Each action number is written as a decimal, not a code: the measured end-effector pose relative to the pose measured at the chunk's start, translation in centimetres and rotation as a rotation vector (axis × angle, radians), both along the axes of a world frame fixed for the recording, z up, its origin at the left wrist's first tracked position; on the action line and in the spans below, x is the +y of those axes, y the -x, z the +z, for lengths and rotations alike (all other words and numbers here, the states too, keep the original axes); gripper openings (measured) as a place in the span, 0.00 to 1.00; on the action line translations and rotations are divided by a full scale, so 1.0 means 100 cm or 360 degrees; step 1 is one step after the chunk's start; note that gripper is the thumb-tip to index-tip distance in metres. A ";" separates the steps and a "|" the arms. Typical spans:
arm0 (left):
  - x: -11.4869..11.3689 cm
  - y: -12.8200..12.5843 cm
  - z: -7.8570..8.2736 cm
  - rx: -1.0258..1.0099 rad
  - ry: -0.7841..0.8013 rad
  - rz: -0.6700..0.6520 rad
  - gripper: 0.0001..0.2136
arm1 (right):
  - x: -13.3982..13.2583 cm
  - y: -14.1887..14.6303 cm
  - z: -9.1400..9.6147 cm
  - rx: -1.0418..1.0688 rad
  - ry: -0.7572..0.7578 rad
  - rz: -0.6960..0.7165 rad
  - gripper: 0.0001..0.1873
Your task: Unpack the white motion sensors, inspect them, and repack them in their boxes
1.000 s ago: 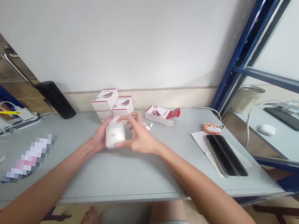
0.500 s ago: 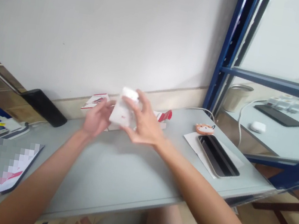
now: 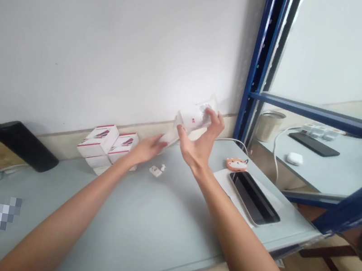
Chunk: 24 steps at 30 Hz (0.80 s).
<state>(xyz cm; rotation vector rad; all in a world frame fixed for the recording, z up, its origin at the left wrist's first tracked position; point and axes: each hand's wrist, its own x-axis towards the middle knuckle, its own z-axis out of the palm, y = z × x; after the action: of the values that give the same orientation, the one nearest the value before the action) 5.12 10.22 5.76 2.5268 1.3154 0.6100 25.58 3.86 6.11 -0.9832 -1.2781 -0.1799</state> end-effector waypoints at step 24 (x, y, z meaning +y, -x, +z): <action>-0.146 0.105 -0.047 -0.1827 0.1274 0.0206 0.17 | -0.063 0.068 -0.006 -0.0663 0.0304 0.1220 0.27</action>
<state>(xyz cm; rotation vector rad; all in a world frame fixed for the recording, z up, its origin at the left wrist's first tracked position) -5.41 -4.41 1.10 1.0977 0.9393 1.0434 18.83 -2.47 5.52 -0.5621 -1.9973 0.3564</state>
